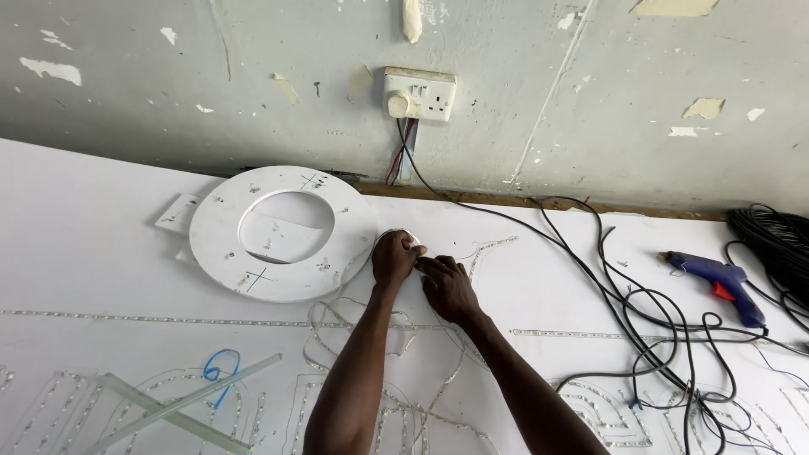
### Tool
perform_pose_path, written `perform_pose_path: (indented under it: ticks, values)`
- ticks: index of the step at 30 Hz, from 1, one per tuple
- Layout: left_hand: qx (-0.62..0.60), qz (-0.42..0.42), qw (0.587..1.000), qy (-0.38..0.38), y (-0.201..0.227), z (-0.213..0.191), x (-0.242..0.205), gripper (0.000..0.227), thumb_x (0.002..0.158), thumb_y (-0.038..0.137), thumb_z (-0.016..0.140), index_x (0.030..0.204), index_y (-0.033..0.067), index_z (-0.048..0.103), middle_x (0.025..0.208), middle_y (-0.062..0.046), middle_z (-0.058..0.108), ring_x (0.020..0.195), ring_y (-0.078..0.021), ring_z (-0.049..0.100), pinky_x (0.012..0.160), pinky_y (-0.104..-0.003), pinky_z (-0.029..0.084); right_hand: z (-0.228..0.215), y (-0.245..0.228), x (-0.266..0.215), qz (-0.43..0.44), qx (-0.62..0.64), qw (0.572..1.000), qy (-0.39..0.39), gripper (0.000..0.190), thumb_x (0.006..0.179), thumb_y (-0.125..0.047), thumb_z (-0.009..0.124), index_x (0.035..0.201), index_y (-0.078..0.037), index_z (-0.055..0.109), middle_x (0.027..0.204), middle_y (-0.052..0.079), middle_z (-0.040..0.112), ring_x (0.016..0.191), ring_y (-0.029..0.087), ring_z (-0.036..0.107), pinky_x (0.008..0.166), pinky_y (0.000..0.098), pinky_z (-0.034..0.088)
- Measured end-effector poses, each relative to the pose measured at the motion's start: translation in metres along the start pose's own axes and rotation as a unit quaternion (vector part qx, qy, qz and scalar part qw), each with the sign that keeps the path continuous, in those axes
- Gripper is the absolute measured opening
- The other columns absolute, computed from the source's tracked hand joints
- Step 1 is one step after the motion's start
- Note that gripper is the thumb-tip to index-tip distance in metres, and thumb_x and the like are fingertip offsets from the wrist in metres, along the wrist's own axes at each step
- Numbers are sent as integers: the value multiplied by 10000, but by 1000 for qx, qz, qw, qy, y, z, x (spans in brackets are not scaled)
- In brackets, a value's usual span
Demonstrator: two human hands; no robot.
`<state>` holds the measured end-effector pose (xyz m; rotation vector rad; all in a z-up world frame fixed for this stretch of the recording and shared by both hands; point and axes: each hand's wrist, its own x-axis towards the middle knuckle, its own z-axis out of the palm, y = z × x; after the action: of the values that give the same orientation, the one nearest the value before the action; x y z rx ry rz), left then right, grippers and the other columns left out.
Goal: The person uses a soldering iron to connect wires on a white board with LED strips arranged in letter shapes. They then pick up and arrange flexible LED strips along the outlines of the letters on the board.
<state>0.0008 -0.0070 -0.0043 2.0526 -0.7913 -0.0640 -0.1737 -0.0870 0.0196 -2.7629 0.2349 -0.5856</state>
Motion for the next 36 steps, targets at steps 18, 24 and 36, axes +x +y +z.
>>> perform_pose_path:
  ticks: [18, 24, 36]
  values:
    - [-34, -14, 997, 67, 2, 2, 1, 207, 975, 86, 660, 1090, 237, 741, 1077, -4, 703, 1163, -299, 765, 1034, -511, 621, 2, 2, 15, 43, -41, 997, -50, 447, 1099, -302, 547, 1533, -243, 637, 1603, 19, 673, 1529, 300, 548, 1125, 498, 487]
    - [-75, -9, 991, 111, -10, 16, 8, 356, 964, 74, 675, 1272, 250, 707, 1207, -21, 729, 1281, -309, 731, 1104, -537, 606, 11, 16, 21, 58, -29, 996, -61, 481, 1047, -301, 555, 1522, -251, 615, 1622, 22, 640, 1525, 329, 514, 1117, 511, 475]
    - [41, 73, 990, 111, -15, 21, 12, 131, 1069, 59, 704, 1074, 186, 738, 1190, -17, 547, 1162, -330, 735, 896, -494, 705, -1, 3, 27, 111, 55, 989, -80, 728, 943, -299, 589, 1638, -264, 374, 1660, 68, 626, 1570, 350, 471, 1162, 502, 410]
